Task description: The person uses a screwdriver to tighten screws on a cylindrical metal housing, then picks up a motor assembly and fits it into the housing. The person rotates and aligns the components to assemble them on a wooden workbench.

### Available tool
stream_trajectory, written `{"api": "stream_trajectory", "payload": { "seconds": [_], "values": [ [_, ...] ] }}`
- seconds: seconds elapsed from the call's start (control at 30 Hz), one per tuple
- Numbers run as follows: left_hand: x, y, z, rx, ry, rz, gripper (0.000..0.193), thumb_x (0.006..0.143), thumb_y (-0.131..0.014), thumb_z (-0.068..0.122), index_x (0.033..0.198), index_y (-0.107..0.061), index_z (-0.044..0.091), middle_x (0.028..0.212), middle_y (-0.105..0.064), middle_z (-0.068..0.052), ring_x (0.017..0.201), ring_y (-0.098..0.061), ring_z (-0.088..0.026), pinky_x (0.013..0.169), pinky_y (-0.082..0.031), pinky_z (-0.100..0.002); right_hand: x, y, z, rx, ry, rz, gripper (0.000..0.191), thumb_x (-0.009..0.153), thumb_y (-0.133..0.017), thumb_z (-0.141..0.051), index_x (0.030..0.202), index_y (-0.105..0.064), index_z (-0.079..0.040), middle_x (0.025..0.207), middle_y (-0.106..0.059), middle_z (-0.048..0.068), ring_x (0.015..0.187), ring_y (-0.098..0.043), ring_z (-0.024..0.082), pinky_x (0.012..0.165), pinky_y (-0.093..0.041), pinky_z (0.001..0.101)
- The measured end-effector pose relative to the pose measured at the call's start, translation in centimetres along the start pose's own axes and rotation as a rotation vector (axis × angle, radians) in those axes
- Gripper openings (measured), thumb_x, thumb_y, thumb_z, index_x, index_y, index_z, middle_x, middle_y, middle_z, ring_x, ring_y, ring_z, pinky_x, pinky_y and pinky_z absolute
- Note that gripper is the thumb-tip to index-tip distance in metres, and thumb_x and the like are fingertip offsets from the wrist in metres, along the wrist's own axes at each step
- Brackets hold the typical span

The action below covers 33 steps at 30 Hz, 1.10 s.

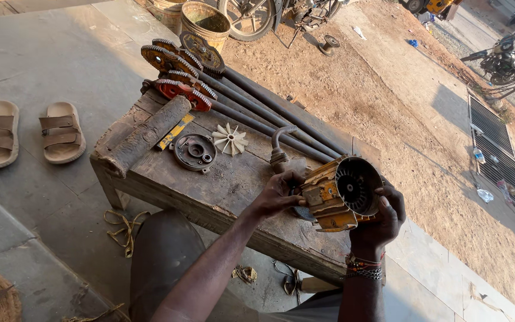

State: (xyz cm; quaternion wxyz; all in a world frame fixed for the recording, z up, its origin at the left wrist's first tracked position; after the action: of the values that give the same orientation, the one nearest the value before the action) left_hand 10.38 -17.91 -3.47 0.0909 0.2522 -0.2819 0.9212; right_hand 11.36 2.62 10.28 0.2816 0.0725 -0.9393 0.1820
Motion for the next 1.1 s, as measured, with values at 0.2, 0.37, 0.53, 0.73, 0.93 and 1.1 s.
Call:
{"api": "stream_trajectory", "payload": {
  "seconds": [0.2,0.37,0.53,0.73,0.93,1.1],
  "values": [
    [0.3,0.6,-1.1,0.024,0.03,-0.027,0.04,0.084,-0.087,0.017,0.111,-0.059,0.007,0.1,-0.064,-0.002,0.092,-0.062,-0.01,0.085,-0.058,-0.027,0.2,-0.8,0.1,0.035,0.058,-0.053,0.026,0.09,-0.056,-0.016,0.106,-0.061,0.004,0.128,-0.064,0.025,0.121,-0.066,0.035,0.107,-0.057,0.0474],
    [0.2,0.4,-0.4,-0.018,-0.032,0.062,0.065,0.078,-0.093,0.017,0.118,-0.041,0.011,0.095,-0.053,0.002,0.09,-0.059,-0.011,0.081,-0.061,-0.028,0.0,-0.9,0.3,0.007,0.046,-0.027,0.027,0.09,-0.057,-0.016,0.108,-0.061,0.004,0.128,-0.063,0.025,0.121,-0.065,0.035,0.109,-0.055,0.0476],
    [-0.1,0.0,1.0,-0.02,0.05,0.042,0.09,0.075,-0.091,0.027,0.137,-0.029,0.009,0.084,-0.055,0.0,0.082,-0.059,-0.013,0.077,-0.059,-0.027,0.1,-0.9,0.0,-0.039,0.062,-0.042,0.027,0.088,-0.055,-0.017,0.105,-0.062,0.003,0.124,-0.065,0.025,0.116,-0.067,0.035,0.101,-0.058,0.0469],
    [0.2,-1.3,3.0,0.023,0.042,-0.04,0.104,0.079,-0.089,0.038,0.15,-0.017,0.015,0.094,-0.059,-0.005,0.094,-0.063,-0.018,0.087,-0.06,-0.031,0.2,-0.3,0.0,-0.174,0.077,-0.01,0.03,0.085,-0.053,-0.016,0.104,-0.064,0.005,0.129,-0.063,0.022,0.124,-0.062,0.029,0.111,-0.051,0.0398],
    [0.4,-3.2,6.3,0.513,-0.155,0.109,0.094,0.084,-0.066,0.067,0.152,-0.031,0.012,0.13,-0.046,-0.024,0.125,-0.047,-0.028,0.092,-0.056,-0.053,0.1,0.8,0.8,-0.211,0.08,-0.019,0.028,0.088,-0.056,-0.017,0.104,-0.065,0.004,0.131,-0.062,0.021,0.127,-0.059,0.028,0.114,-0.045,0.0393],
    [2.6,-7.1,6.3,0.758,-0.251,0.094,0.088,0.104,-0.025,0.077,0.155,-0.041,0.006,0.137,-0.059,-0.022,0.129,-0.055,-0.03,0.105,-0.049,-0.055,-0.1,1.4,1.5,-0.157,0.038,0.013,0.035,0.086,-0.061,-0.023,0.108,-0.066,0.004,0.135,-0.061,0.02,0.126,-0.06,0.029,0.112,-0.046,0.04]
  ]
}}
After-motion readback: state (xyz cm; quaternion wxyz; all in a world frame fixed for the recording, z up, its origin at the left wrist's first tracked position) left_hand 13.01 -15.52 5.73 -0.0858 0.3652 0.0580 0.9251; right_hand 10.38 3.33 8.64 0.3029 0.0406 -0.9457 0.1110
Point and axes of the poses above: each hand's wrist, its own x-axis towards the middle knuckle, its own y-axis out of the back of the hand, z = x × y, the point moved 2 cm from there along x, towards the middle knuckle
